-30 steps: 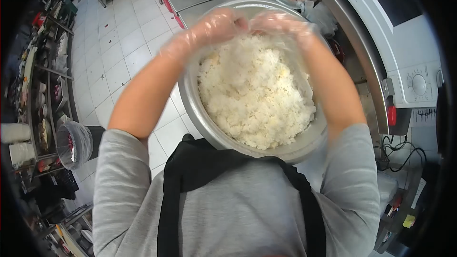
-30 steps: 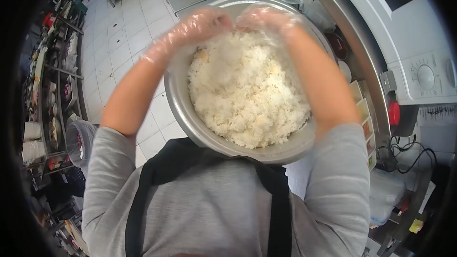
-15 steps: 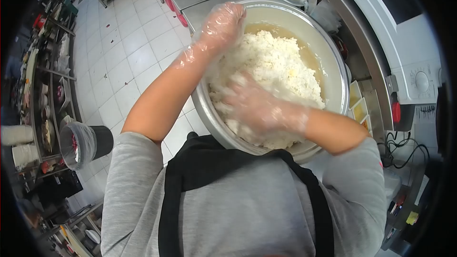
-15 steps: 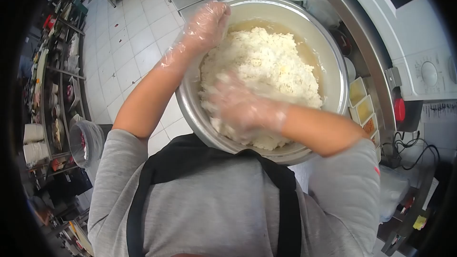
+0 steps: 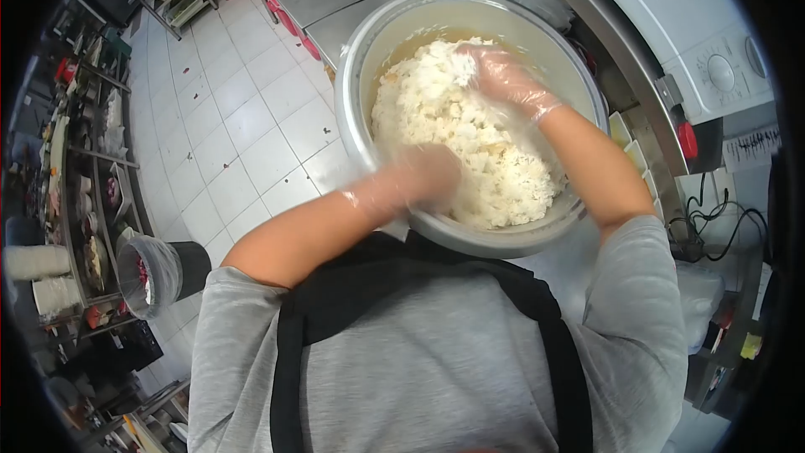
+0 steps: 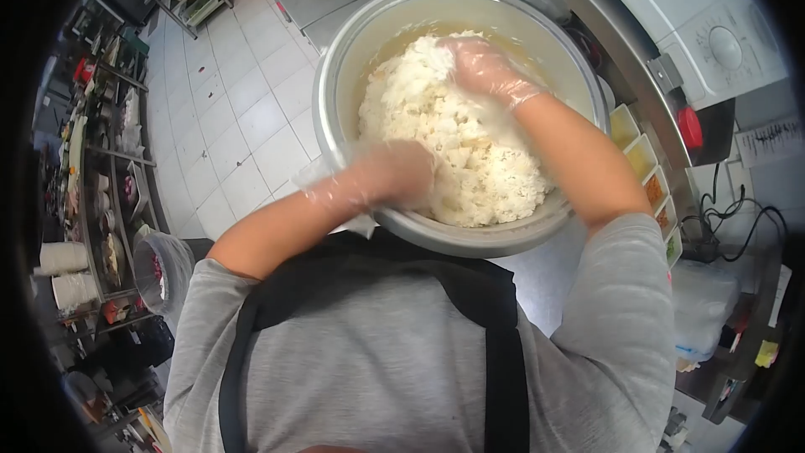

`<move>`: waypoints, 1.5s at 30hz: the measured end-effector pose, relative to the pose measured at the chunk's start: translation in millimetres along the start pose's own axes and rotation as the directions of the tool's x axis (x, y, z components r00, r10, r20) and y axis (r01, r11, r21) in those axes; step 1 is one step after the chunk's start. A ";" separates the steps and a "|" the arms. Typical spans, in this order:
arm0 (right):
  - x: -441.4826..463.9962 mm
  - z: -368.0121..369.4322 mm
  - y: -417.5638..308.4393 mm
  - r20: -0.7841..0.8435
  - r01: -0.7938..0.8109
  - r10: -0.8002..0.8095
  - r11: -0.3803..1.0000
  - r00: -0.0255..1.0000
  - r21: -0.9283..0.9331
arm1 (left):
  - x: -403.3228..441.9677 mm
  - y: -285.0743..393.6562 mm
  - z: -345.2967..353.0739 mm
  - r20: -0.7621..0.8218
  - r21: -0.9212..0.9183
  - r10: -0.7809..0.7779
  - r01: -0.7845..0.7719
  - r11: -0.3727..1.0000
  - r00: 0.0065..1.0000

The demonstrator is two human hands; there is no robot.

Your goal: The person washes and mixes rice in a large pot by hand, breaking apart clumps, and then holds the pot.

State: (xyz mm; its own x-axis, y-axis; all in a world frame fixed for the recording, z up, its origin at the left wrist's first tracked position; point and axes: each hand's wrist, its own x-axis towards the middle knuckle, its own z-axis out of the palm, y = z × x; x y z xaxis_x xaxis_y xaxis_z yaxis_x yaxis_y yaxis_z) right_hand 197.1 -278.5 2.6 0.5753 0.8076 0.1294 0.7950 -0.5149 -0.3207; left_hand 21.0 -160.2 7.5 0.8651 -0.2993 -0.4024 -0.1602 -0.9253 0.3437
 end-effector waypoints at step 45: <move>18.4 34.1 -77.5 0.346 -0.530 0.401 0.659 0.848 0.535 | 68.2 -204.2 -71.4 -0.474 -0.650 -0.285 -0.113 0.752 0.833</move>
State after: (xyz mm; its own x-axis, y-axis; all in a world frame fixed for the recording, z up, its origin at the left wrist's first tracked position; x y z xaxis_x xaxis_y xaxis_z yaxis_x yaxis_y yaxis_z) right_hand 139.5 -213.9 -2.2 0.7400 0.5780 -0.3439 0.1159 -0.6133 -0.7813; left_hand 146.7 25.0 -29.6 0.9918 0.1243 -0.0311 0.0908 -0.5103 0.8552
